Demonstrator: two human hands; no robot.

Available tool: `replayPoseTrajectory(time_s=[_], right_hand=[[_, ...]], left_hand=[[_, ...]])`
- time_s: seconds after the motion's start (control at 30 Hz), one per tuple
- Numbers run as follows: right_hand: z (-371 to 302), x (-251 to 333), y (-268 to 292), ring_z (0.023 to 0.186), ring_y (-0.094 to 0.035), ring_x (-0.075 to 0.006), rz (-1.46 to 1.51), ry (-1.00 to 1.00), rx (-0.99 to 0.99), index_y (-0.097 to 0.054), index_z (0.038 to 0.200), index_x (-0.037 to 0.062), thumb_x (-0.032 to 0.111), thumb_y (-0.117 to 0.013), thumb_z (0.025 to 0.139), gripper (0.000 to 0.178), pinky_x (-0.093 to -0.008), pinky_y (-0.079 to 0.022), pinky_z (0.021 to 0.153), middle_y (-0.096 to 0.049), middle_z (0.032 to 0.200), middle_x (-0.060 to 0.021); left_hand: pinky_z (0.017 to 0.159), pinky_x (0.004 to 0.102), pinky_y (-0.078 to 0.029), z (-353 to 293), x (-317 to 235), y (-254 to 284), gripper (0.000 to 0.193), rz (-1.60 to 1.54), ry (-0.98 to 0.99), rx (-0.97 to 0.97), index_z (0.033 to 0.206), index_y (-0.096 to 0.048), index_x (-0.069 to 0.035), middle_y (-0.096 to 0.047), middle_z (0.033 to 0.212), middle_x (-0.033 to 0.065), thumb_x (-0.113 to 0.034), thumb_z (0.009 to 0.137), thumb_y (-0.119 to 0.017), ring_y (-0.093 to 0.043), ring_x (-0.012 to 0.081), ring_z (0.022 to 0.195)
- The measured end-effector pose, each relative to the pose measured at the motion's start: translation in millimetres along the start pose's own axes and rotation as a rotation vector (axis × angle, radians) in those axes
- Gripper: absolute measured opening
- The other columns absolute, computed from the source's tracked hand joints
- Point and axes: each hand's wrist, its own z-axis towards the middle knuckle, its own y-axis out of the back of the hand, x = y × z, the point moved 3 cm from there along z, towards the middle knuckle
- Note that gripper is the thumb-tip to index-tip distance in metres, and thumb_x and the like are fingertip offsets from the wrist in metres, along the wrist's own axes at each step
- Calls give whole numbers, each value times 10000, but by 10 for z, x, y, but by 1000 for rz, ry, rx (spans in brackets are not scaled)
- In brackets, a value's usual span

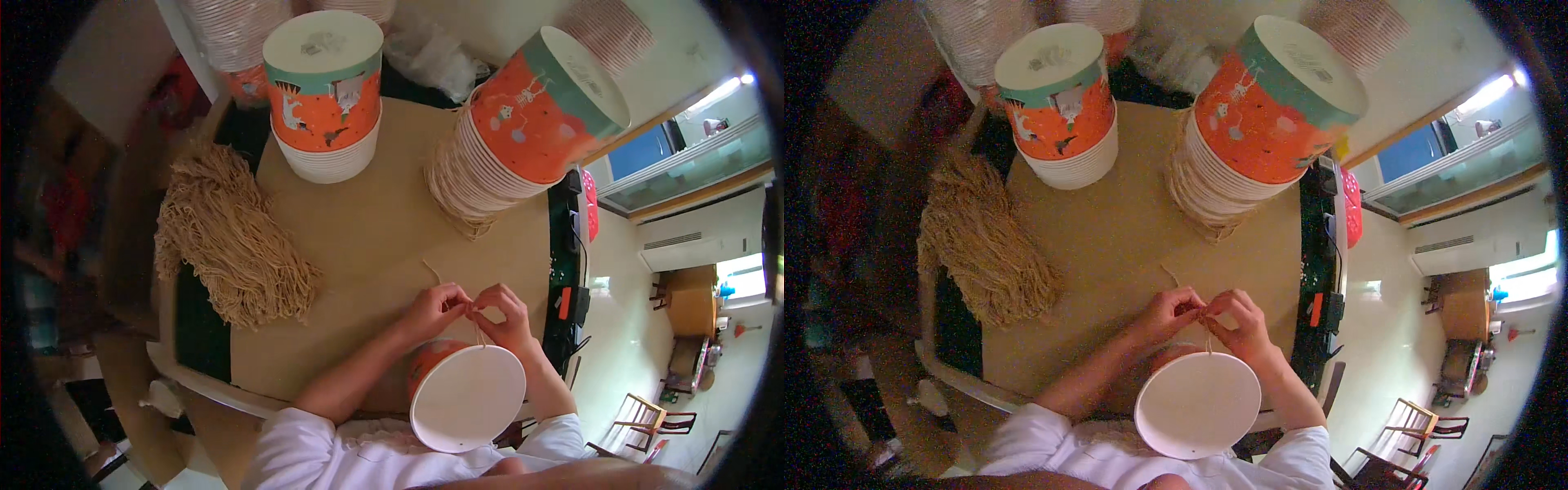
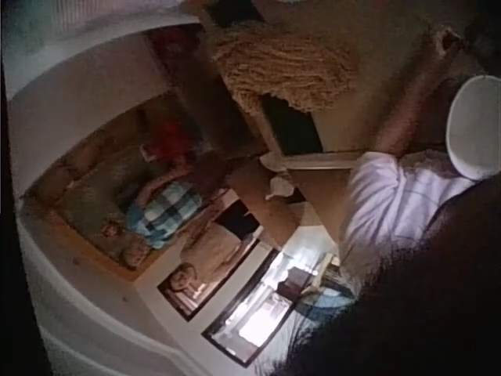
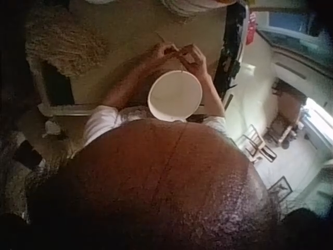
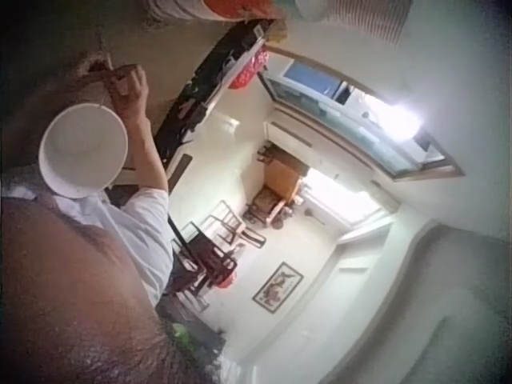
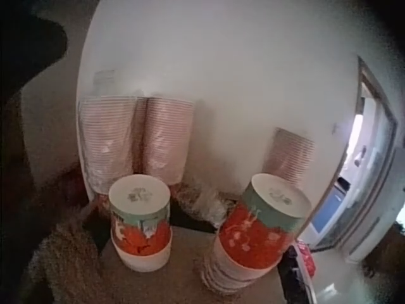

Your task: Manually attaching string handles to printed paper buckets.

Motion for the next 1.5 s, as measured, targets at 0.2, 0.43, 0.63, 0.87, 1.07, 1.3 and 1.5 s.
replayPoseTrajectory(time_s=[0.2, 0.43, 0.63, 0.87, 1.07, 1.3, 1.5], right_hand=[[5, 5, -3, 718, -588, -209, -63, 60, 4, -611, 761, 34, -30, -766, 605, 229, -289, -479, 615, -598, 769, -84], [-52, -2, 27, 749, -574, -230, 17, 149, -36, -621, 793, 64, 0, -753, 615, 231, -310, -464, 623, -586, 806, -83], [-16, 23, 51, 748, -574, -228, -60, 77, -33, -631, 787, 69, -13, -748, 603, 233, -313, -462, 621, -584, 800, -78], [-8, 22, 58, 745, -572, -226, -110, 94, 7, -641, 791, 69, -13, -740, 618, 215, -323, -462, 621, -583, 800, -73], [9, -3, 31, 733, -572, -223, -103, 129, 20, -640, 787, 70, 1, -749, 617, 213, -318, -460, 609, -579, 800, -70], [-70, -53, 48, 739, -581, -212, -28, 141, 44, -636, 769, 77, -32, -730, 610, 215, -300, -469, 591, -577, 804, -73], [-103, -31, 81, 686, -566, -192, 28, 153, 38, -645, 753, 69, -73, -735, 554, 260, -280, -452, 557, -558, 774, -68]], left_hand=[[657, 258, -483, 8, 6, 15, 120, 45, -13, -2, 850, -600, -5, -616, 771, 52, -125, 838, -608, -592, 98, 714], [652, 259, -481, 9, -22, 28, 92, 95, 21, -26, 847, -604, -6, -607, 776, 55, -97, 837, -598, -585, 106, 698], [661, 257, -478, -1, -76, 38, 79, 100, 19, -28, 848, -610, -7, -590, 792, 54, -83, 835, -594, -582, 105, 720], [656, 255, -473, -9, -103, 23, 76, 120, -1, -9, 840, -610, -9, -582, 783, 54, -84, 831, -600, -575, 105, 712], [647, 256, -467, -6, -45, 30, 84, 87, -12, -15, 831, -605, -7, -577, 777, 57, -91, 832, -600, -572, 105, 707], [640, 257, -466, -9, -58, 8, 82, 80, -5, -37, 823, -597, -1, -571, 768, 63, -84, 827, -597, -574, 114, 702], [592, 268, -451, -7, -117, -8, 84, 217, -69, -31, 795, -591, 0, -556, 737, 69, -81, 808, -607, -557, 127, 644]])
